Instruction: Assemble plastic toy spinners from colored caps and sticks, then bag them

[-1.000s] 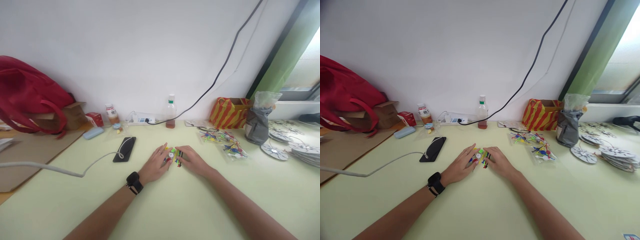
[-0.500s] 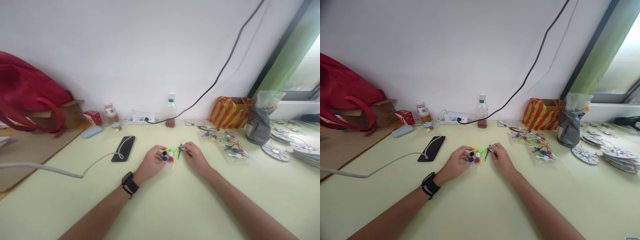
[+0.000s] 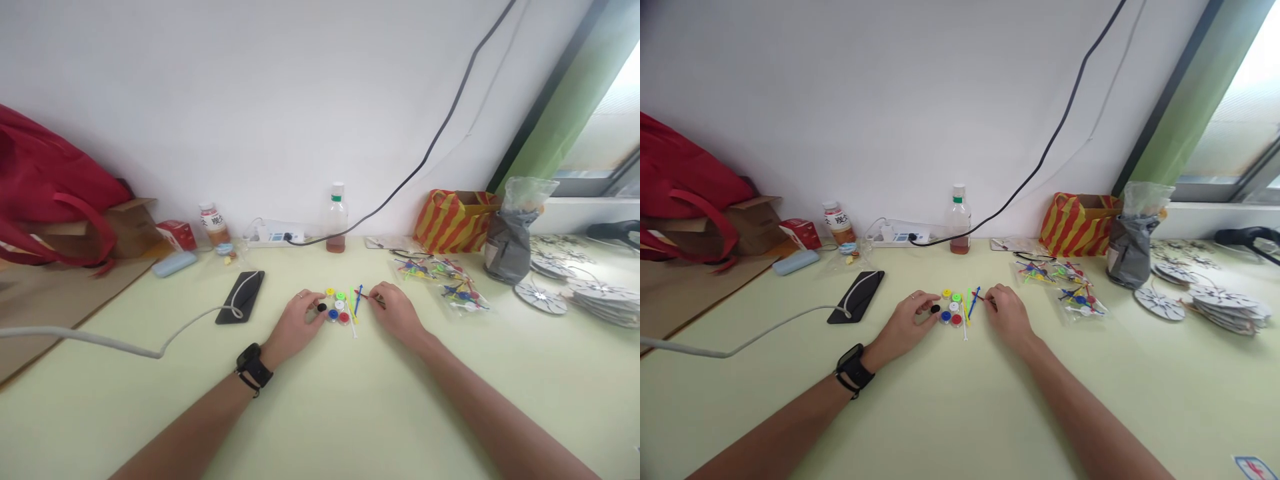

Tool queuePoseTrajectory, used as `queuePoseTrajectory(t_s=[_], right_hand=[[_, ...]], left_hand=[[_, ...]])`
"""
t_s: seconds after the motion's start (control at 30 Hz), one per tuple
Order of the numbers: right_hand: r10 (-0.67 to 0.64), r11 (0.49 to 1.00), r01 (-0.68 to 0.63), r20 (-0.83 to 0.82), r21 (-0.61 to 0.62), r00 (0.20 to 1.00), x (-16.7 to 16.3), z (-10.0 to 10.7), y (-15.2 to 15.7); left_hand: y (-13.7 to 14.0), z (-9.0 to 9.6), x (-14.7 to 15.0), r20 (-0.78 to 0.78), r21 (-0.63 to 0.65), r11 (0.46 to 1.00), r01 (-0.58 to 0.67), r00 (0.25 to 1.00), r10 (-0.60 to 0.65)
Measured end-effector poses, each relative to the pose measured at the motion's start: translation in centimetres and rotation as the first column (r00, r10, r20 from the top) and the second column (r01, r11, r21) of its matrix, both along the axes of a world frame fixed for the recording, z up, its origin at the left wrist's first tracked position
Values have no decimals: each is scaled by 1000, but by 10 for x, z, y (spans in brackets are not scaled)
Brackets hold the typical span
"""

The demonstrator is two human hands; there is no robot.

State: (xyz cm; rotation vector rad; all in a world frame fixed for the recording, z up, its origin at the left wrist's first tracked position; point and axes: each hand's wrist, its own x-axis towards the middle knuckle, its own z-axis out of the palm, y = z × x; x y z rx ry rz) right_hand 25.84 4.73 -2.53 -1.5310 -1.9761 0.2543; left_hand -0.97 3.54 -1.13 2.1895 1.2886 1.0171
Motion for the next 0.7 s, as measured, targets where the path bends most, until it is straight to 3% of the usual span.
queuePoseTrajectory(t_s=[0.17,0.33,0.4,0.7], right_hand=[[-39,999,39,33,3,999,0,2,-1],[-24,999,21,81,27,996,0,2,-1],[-33,999,31,95,31,995,1,3,-1],[-137,987,150,209,-48,968,11,9,-1]], left_hand=[[-13,15,6,12,7,1000,1,1000,-1],[-33,26,14,-34,-101,946,307,950,-312],[-37,26,15,-77,-111,925,365,924,-374],[-31,19,14,-65,-100,955,278,956,-285]])
